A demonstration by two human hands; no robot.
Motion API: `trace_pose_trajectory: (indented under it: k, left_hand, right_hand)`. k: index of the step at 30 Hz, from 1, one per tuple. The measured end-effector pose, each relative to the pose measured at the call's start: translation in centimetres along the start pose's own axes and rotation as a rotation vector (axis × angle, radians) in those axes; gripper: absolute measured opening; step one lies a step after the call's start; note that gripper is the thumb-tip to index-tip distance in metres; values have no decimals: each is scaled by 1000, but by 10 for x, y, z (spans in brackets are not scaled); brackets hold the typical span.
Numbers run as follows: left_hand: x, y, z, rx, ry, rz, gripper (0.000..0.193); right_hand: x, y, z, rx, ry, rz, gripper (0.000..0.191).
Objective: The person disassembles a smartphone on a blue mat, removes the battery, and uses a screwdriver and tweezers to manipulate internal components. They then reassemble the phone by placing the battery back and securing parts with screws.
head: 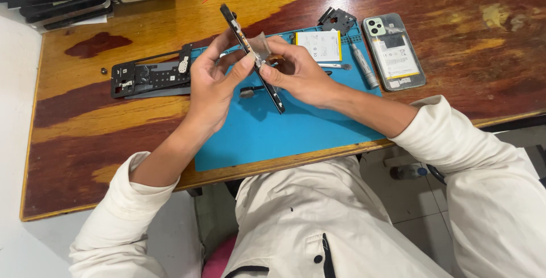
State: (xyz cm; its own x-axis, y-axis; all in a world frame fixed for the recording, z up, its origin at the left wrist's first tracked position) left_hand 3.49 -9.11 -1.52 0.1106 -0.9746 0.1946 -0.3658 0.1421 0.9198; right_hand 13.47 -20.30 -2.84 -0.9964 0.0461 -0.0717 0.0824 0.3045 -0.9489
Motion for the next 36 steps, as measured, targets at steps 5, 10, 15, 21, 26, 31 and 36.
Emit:
trace_pose_trajectory:
  k: [5, 10, 15, 21, 26, 31, 36]
  left_hand:
    - [-4, -3, 0, 9, -3, -4, 68]
    - [-4, -5, 1, 12, -12, -51, 79]
    - [-3, -5, 2, 15, -41, -75, 81]
    - [-4, 1, 4, 67, -31, -93, 76]
    - [-3, 4, 5, 81, -30, -65, 70]
    - [-7, 1, 4, 14, 40, -25, 61]
    - [-22, 2, 0, 57, 155, 94, 50]
  right_hand:
    - [-2, -3, 2, -16, -11, 101, 64]
    - [-2, -2, 3, -14, -5, 132, 66]
    - [-1, -5, 3, -31, 20, 269, 65]
    - [0, -8, 2, -11, 10, 186, 70]
    - [-1, -8, 0, -25, -10, 105, 67]
    - [-4, -5, -1, 45, 9, 130, 63]
    - [2, -29, 4, -41, -12, 397, 68]
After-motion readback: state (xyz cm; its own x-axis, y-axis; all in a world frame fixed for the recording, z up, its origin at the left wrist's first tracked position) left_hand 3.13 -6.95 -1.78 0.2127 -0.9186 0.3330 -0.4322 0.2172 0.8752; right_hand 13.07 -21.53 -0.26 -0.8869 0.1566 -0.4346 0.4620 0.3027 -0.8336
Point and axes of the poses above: each hand's wrist, its own z-axis away from the middle knuckle, its own x-axis out of the palm, y = z × x, the point moved 7 cm from there along -z, towards the middle knuckle, and after that the axes turned 13 degrees about -y, right-handed, at the moved point
